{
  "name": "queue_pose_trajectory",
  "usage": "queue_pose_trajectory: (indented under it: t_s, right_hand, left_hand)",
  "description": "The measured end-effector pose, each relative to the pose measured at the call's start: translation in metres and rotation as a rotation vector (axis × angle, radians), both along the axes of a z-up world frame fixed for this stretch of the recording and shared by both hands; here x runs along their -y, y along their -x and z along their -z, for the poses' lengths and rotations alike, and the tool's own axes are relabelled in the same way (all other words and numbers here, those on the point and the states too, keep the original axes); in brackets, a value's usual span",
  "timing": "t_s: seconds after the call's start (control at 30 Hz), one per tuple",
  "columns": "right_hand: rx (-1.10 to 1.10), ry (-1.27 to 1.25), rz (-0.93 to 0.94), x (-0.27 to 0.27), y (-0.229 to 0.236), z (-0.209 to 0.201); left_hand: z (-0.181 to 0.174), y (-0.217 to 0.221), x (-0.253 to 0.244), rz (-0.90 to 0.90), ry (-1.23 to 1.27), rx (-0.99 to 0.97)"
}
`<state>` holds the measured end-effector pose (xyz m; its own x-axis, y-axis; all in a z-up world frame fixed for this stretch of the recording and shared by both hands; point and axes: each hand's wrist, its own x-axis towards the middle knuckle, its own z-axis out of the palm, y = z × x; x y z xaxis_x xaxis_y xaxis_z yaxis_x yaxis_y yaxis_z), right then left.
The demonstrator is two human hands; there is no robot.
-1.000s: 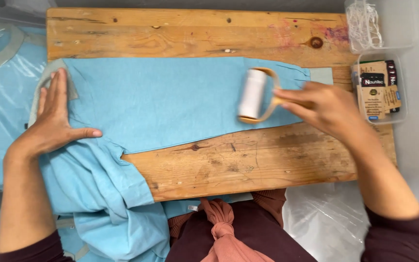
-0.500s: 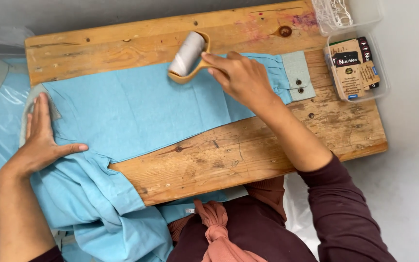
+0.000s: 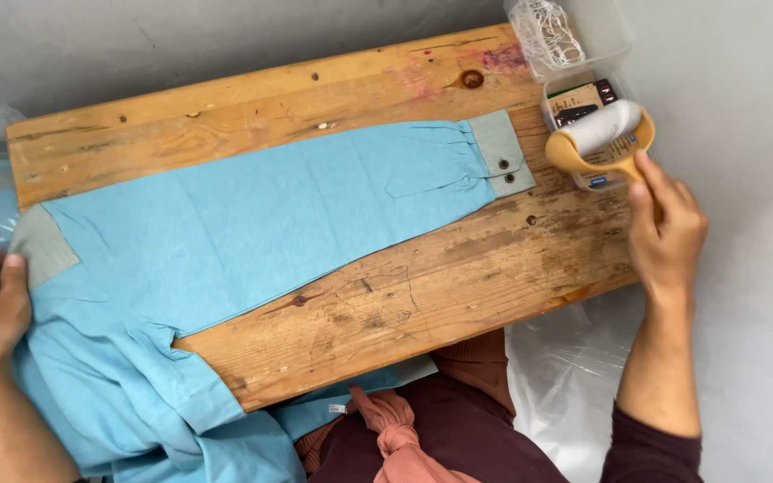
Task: Using a lint roller to clean a blue shirt on a wooden table before folding it.
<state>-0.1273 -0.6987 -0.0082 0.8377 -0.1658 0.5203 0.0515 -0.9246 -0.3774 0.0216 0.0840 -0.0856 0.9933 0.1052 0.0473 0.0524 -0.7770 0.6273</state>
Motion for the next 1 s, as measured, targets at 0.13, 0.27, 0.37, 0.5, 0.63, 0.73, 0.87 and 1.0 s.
queue_pose_trajectory:
  t_s: [0.13,0.27,0.37,0.5,0.63,0.73,0.87,1.0]
  right_hand:
    - [0.060,0.209,0.026,0.014,-0.035,0.027]
    - [0.129,0.358,0.118,-0.044,-0.057,0.004]
    - [0.008,0.215,-0.131,-0.087,-0.084,0.002]
    - [-0.593,0.133,-0.381,-0.138,-0.135,0.017]
    - [-0.476,0.350,-0.376,-0.161,-0.147,0.034]
    - [-0.514,0.204,-0.487,-0.165,-0.114,0.028]
    - [-0.613,-0.010,-0.772,-0.144,-0.027,-0.015]
    - [-1.457,-0.026,-0.478,-0.105,0.034,-0.059]
  left_hand:
    - [0.033,0.009,-0.040,-0.036,0.035,-0.004]
    - [-0.002,0.066,-0.020,0.079,0.049,0.261]
    - [-0.013,0.136,-0.012,0.139,-0.031,0.219]
    - [-0.025,0.201,0.065,0.455,0.160,0.049]
    - [-0.077,0.210,0.168,0.678,0.354,0.107]
    - [-0.096,0.220,0.195,0.694,0.391,0.119]
    - [-0.078,0.234,0.195,0.667,0.412,0.180]
    - [-0.097,0.220,0.228,0.780,0.337,0.145]
